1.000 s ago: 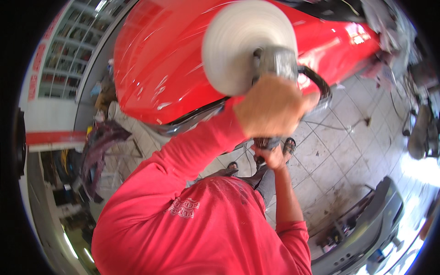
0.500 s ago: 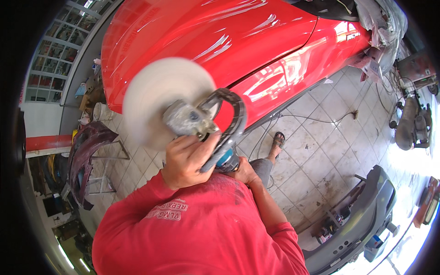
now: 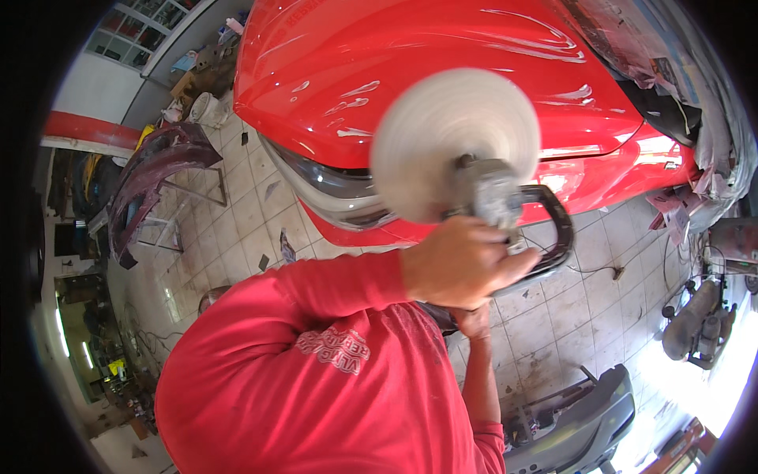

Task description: The person uses a rotary polisher with a buffing pad to polish the hood of a red car. They move the tool across the surface, pause to wipe and inspect the paint, and briefly open the hood to check underneath before resuming polishing.

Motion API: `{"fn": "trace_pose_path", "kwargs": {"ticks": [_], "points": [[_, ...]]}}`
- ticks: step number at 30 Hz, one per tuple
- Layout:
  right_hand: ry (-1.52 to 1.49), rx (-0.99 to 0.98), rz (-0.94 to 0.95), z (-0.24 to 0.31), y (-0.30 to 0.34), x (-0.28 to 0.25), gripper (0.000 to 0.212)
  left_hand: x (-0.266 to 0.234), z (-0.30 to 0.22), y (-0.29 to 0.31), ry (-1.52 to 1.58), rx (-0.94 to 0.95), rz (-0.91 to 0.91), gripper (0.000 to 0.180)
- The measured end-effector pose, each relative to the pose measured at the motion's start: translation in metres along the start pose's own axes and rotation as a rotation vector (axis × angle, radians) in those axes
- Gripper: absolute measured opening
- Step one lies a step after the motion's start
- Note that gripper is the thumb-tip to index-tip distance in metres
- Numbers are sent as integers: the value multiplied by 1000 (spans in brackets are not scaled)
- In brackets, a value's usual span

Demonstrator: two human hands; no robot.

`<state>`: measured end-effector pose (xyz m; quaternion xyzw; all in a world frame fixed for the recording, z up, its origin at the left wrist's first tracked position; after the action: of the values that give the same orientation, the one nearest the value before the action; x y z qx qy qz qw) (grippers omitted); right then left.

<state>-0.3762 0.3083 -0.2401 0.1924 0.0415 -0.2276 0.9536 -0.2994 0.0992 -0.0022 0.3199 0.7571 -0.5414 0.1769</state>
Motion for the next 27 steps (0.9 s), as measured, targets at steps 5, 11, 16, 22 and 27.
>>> {"fn": "trace_pose_path", "kwargs": {"ticks": [5, 11, 16, 22, 27], "points": [[-27, -267, 20, 15, 17, 96, 41, -104, -1, 83, -39, -29, -53, 59], [44, -106, 126, 63, 29, 154, 35, -168, 8, 115, -81, -56, -17, 62], [66, -119, 41, 54, 42, 145, 38, -145, 11, 91, 12, -41, 28, 65], [-233, 85, -36, 31, 39, 104, 46, -70, 4, 27, 96, 23, 228, 70], [-423, 173, -11, 44, 29, 50, 24, 4, -1, -41, 104, 150, 145, 43]]}}
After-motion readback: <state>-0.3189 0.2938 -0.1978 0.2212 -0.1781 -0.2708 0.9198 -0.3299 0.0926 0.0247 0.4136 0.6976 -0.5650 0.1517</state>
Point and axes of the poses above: each hand's wrist, its own y-axis away from the middle knuckle, its own x-axis out of the palm, z = x × y, the point moved 1 cm from there along -y, towards the middle knuckle, and after that the axes turned 11 degrees about -z, right-handed, at the moved point
